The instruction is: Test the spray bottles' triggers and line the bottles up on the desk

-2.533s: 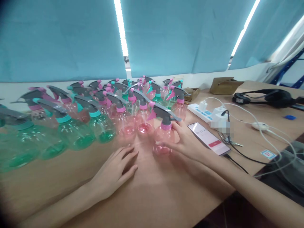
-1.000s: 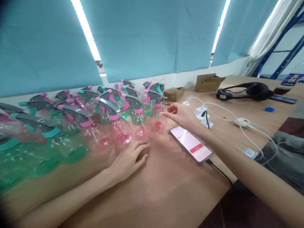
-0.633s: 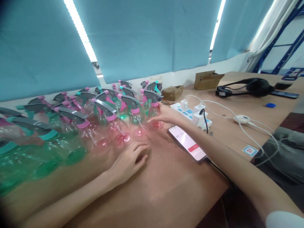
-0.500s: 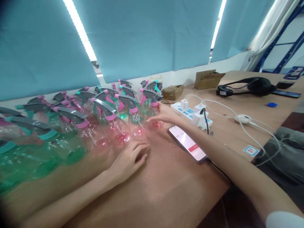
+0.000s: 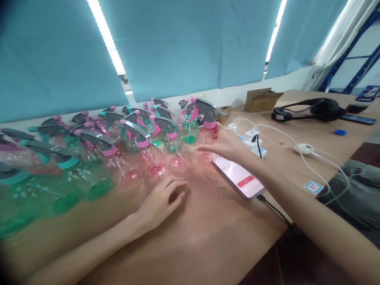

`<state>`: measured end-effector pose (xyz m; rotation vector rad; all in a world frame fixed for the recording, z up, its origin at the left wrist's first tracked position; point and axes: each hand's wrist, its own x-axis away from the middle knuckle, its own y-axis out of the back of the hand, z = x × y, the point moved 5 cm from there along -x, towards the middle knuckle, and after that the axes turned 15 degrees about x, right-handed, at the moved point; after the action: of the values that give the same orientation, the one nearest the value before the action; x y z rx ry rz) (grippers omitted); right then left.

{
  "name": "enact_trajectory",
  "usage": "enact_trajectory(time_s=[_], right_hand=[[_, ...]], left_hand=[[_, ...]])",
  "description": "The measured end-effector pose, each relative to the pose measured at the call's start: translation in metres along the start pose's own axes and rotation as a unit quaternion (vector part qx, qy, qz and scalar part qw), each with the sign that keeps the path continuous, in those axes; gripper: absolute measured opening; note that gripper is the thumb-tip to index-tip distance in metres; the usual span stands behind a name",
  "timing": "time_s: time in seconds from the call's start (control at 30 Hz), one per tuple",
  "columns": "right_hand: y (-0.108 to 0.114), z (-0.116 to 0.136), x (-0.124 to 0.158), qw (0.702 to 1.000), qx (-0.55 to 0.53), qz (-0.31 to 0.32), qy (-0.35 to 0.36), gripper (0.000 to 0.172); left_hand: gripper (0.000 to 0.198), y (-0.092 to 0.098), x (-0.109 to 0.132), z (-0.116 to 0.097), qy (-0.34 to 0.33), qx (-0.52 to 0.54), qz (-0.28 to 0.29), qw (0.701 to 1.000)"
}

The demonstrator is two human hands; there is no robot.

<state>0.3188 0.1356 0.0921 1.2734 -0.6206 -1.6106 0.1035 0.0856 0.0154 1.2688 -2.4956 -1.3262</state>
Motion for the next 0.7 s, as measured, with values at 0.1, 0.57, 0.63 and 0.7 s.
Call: enact_trajectory(time_s=[0.1,0.57,0.63,0.7], right_hand=[[0.010,0.023,0.037,0.999,-0.005,0.030,0.040,0.056],[-0.012,0.145,0.106,0.966,-0.050,0.193,0.164,0.042],[-0.013,0.153,0.103,0.955,-0.095,0.209,0.187,0.037],[-0.017,0.158,0.096,0.938,-0.173,0.227,0.194,0.037]], left_hand=[[0.029,0.007,0.012,-0.005,0.018,0.014,-0.024,0.999],[0.090,0.032,0.083,-0.021,0.060,0.064,-0.070,0.994],[0.087,0.037,0.091,-0.021,0.064,0.071,-0.074,0.993],[0.085,0.041,0.096,-0.021,0.074,0.082,-0.072,0.991]])
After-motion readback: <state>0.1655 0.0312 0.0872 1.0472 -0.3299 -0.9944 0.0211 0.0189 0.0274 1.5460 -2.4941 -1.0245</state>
